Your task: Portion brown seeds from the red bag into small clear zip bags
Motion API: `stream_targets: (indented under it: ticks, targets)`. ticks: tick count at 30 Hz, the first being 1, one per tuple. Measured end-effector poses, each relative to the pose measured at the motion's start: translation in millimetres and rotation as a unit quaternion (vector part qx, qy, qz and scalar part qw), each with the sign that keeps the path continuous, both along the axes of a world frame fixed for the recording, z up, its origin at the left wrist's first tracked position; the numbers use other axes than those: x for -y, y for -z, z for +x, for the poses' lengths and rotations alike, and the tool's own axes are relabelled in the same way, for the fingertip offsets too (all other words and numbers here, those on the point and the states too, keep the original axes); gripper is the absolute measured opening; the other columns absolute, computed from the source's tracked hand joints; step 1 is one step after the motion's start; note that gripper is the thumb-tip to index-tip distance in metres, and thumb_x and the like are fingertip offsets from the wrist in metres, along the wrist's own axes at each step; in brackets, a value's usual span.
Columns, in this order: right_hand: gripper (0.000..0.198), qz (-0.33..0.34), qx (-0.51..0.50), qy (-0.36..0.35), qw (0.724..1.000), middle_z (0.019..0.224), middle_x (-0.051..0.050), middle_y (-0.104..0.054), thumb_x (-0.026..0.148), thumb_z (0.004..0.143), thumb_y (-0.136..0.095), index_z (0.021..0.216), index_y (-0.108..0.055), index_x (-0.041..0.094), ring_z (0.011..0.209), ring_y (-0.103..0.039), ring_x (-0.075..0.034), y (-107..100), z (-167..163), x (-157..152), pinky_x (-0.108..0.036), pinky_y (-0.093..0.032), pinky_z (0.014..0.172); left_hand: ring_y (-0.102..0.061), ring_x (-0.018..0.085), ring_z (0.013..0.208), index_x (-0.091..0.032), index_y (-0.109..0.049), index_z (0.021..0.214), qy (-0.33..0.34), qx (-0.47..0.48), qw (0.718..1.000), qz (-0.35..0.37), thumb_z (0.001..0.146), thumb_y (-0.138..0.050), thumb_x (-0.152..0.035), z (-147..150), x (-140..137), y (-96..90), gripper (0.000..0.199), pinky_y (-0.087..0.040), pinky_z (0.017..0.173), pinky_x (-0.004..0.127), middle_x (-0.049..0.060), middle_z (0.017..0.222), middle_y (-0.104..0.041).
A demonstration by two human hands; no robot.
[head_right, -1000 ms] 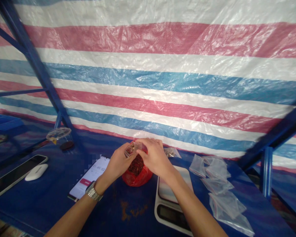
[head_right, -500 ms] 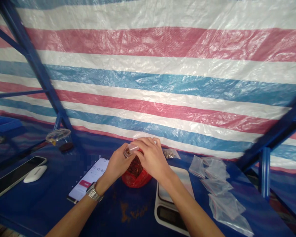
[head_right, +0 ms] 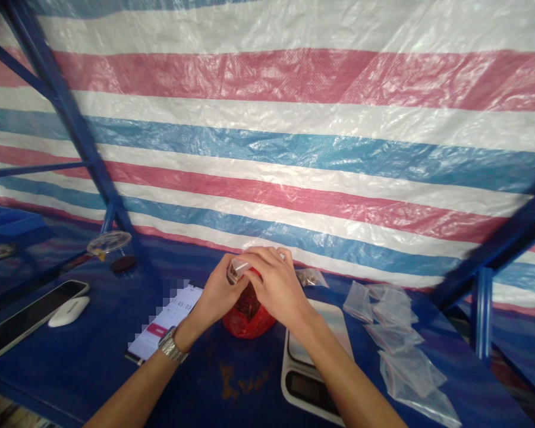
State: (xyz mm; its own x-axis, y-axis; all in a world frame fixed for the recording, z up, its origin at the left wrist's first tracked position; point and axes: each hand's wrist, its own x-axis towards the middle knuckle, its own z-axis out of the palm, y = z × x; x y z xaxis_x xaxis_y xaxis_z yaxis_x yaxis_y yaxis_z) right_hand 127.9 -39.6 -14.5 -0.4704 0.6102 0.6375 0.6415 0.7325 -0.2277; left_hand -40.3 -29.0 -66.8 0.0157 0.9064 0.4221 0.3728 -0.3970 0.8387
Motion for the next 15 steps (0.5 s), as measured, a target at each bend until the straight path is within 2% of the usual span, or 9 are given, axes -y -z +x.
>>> stream_targets:
  ticks: [3,6,9,12,15]
  targets:
    - [0.029,0.000,-0.016,0.010,1.000,0.129,-0.003,-0.072,0.020,0.100,-0.062,0.127,-0.066,0.032,0.120,-0.064,-0.024,-2.0,1.4,-0.4,-0.042,-0.036,0.101,-0.069,0.020,0.083,-0.023,-0.060,0.109,-0.005,0.003,1.000,0.010,0.088,-0.066,-0.028,-1.7,-1.5,-0.2,0.022,-0.051,0.076,0.030,0.003,0.096,-0.073]
    - [0.027,-0.007,-0.034,0.042,0.998,0.124,-0.004,-0.074,0.027,0.099,-0.066,0.125,-0.066,0.029,0.116,-0.066,-0.025,-3.9,2.5,-2.0,-0.042,-0.038,0.098,-0.068,0.020,0.082,-0.022,-0.061,0.102,-0.043,0.005,0.999,0.020,0.089,-0.067,-0.032,-5.9,-5.1,-0.2,0.017,-0.050,0.075,0.031,0.003,0.091,-0.072]
    - [0.026,-0.027,-0.040,0.075,0.996,0.121,-0.004,-0.075,0.029,0.097,-0.067,0.123,-0.067,0.027,0.113,-0.068,-0.026,-4.0,4.9,-4.1,-0.043,-0.039,0.098,-0.065,0.018,0.074,-0.021,-0.057,0.097,-0.085,0.057,0.995,0.019,0.090,-0.066,-0.036,-10.6,-9.9,-0.8,0.019,-0.049,0.071,0.030,0.001,0.084,-0.068]
    - [0.023,-0.075,0.002,0.071,0.995,0.117,-0.004,-0.076,0.030,0.097,-0.067,0.120,-0.069,0.027,0.110,-0.068,-0.025,-0.9,8.7,-4.8,-0.044,-0.039,0.099,-0.061,0.015,0.069,-0.022,-0.051,0.099,-0.111,0.097,0.989,0.029,0.089,-0.068,-0.037,-13.8,-13.0,-3.4,0.025,-0.047,0.068,0.028,-0.003,0.079,-0.062]
    - [0.025,-0.132,0.084,0.025,0.987,0.119,-0.005,-0.076,0.031,0.097,-0.067,0.121,-0.070,0.027,0.113,-0.067,-0.027,4.8,10.8,-2.9,-0.048,-0.039,0.103,-0.057,0.014,0.069,-0.022,-0.049,0.102,-0.122,0.094,0.986,0.062,0.089,-0.068,-0.033,-14.5,-12.4,-7.2,0.025,-0.045,0.068,0.027,-0.004,0.079,-0.057]
